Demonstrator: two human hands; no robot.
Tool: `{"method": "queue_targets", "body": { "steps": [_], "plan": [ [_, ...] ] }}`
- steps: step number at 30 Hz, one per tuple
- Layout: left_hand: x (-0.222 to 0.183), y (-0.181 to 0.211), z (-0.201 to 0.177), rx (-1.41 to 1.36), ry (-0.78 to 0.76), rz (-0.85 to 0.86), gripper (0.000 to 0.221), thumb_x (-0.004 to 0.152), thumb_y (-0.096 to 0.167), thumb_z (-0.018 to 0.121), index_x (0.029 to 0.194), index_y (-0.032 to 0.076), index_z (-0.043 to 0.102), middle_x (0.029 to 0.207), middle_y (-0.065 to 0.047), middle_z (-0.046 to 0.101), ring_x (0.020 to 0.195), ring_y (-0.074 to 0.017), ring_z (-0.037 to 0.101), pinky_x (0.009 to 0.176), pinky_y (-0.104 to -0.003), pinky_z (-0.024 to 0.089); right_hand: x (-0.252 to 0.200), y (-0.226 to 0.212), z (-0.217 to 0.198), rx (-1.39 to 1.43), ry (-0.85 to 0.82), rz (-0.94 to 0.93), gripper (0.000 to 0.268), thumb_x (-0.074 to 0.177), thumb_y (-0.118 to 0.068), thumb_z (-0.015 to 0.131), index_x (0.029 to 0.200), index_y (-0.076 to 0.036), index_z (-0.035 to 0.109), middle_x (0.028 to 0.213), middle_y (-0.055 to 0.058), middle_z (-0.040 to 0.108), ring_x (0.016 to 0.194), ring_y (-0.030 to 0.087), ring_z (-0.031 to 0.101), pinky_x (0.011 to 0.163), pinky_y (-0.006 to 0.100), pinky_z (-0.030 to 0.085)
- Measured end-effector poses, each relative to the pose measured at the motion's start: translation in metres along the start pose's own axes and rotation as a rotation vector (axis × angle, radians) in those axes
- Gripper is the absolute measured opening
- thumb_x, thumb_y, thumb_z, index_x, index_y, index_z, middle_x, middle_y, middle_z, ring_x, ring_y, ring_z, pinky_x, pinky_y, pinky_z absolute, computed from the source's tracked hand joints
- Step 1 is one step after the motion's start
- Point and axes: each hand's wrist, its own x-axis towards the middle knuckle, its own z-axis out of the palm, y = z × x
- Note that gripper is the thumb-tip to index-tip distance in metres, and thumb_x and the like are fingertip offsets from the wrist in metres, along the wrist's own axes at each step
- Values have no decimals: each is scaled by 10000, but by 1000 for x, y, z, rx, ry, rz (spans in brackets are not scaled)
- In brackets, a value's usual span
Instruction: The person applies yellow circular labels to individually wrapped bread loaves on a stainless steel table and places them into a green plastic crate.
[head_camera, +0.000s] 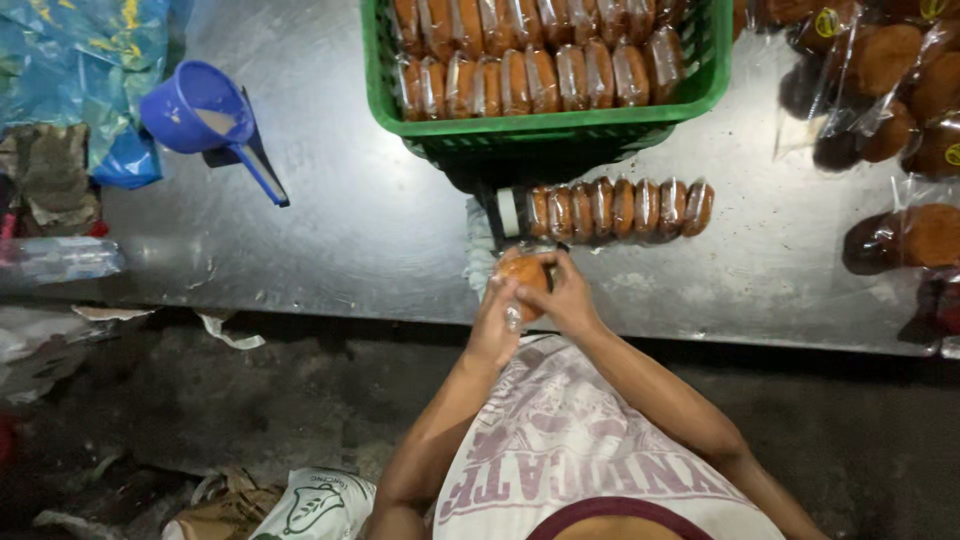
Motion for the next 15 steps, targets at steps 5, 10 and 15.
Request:
{"method": "queue_targets", "body": {
  "steps": [5,10,15],
  "plan": [
    [-5,22,-38,-21,10,22,573,949,168,652,1468,59,435,1325,-173,590,1196,-309,616,954,-448,558,50,27,17,-400,218,191,281,841,-296,854,809,-39,745,812,60,630,750,156,588,678,311,472],
    [1,46,-53,243,77,49,645,922,96,697,1501,5,427,1344,-175,586,1198,-288,619,987,-436,547,12,25,-1,-433,-70,-97,227,875,-254,809,799,-43,771,776,69,631,746,163,574,663,334,474],
    [12,48,-44,458,-38,28,790,889,130,740,1577,1,373,1410,-129,576,1270,-223,577,1070,-354,483,8,-2,-30,-796,-42,149,237,862,-264,813,812,-35,779,754,80,677,695,176,597,675,355,487]
  ]
}}
